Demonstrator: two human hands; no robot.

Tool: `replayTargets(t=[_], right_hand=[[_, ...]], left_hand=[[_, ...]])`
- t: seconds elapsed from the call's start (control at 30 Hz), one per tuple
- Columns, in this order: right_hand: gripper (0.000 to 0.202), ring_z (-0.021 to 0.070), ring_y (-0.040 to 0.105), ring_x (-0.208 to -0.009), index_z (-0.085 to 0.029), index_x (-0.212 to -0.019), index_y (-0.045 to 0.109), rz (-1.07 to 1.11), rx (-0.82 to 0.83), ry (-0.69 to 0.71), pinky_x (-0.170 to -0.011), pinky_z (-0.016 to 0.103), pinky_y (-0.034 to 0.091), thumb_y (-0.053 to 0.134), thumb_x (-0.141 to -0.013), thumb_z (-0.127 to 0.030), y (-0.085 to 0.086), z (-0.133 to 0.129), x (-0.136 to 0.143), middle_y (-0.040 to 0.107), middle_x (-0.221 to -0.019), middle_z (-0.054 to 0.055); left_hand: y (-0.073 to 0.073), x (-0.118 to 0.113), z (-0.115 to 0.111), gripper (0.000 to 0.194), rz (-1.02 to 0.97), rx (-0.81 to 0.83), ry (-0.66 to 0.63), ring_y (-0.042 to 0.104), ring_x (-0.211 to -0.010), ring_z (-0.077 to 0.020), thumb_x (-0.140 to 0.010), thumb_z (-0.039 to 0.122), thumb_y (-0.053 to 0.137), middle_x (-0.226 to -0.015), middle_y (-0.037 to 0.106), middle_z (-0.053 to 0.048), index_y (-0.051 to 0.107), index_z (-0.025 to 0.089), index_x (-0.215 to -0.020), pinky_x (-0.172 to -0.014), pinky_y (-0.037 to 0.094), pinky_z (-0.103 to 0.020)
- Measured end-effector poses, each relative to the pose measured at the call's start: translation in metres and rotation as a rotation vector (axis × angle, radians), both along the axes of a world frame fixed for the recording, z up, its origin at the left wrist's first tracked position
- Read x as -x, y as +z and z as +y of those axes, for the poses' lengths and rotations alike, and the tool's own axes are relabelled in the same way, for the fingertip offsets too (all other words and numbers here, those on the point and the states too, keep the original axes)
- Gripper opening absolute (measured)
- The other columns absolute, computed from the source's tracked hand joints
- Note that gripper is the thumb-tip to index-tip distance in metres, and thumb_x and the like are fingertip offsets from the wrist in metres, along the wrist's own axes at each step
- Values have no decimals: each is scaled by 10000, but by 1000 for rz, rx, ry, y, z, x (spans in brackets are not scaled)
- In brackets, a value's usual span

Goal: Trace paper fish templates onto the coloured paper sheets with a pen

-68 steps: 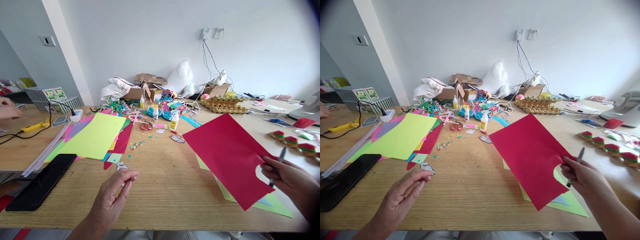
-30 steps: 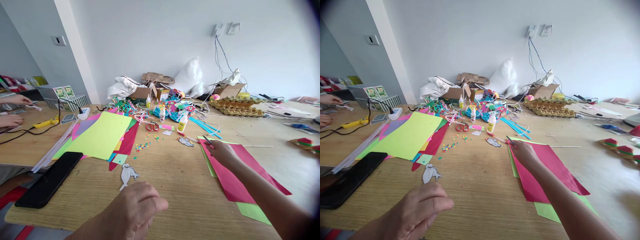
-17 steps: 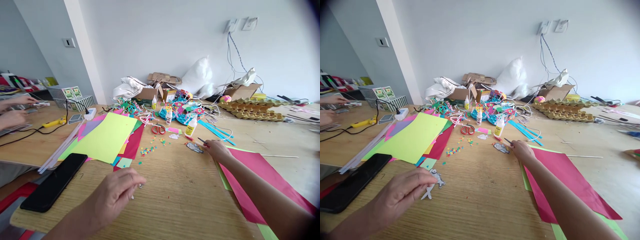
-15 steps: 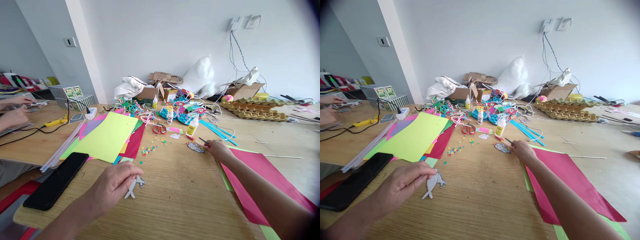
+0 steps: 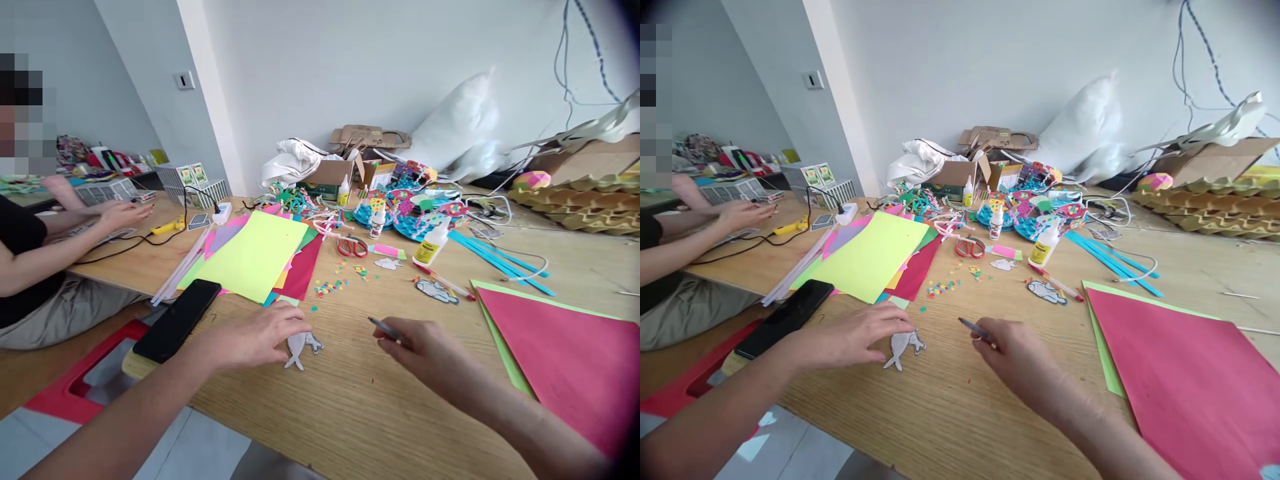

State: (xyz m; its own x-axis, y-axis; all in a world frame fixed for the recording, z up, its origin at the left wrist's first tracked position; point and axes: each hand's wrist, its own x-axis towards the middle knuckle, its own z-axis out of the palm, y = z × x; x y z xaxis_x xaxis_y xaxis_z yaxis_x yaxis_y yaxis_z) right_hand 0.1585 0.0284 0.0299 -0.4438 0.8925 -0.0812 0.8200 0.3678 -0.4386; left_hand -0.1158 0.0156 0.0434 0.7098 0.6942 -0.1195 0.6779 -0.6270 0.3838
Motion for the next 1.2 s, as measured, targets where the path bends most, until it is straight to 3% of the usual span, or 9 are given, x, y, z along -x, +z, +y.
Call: replayTargets(t=[0.23,0.57,1.0,1.2], right_hand=[[224,149,581,-621,-194,-780,618,91,91,108,-560,240,374,404,-829,-237,-20,-4,18,663,-695,24],[261,157,590,-634,-184,-795,614,192,70,90,-581,248,400,367,-841,-253,-40,-1,16,669,-722,38],[246,146,585,-635,-206,-743,603,188,23,121,-581,230,392,375,-835,-203,-42,-2,15,655,-690,19],[255,146,573,-606,-188,-738,605,293,6,86,-565,243,404,379,-838,-253,-40,-3,12,647,-674,32]], left_hand=[[-11,-8,24,300,71,-73,-133,492,-1035,-210,-743,172,690,-1043,572,-60,571,186,-1018,-877,385,-297],[3,-23,37,260,346,-34,-170,496,-924,-196,-722,200,713,-946,560,-42,532,157,-903,-726,357,-245],[3,-27,37,266,393,-28,-137,508,-905,-201,-714,214,710,-946,567,-47,496,162,-862,-684,354,-247],[9,-26,36,134,342,119,-41,521,-700,-148,-815,246,598,-762,535,11,480,197,-853,-536,290,-214]])
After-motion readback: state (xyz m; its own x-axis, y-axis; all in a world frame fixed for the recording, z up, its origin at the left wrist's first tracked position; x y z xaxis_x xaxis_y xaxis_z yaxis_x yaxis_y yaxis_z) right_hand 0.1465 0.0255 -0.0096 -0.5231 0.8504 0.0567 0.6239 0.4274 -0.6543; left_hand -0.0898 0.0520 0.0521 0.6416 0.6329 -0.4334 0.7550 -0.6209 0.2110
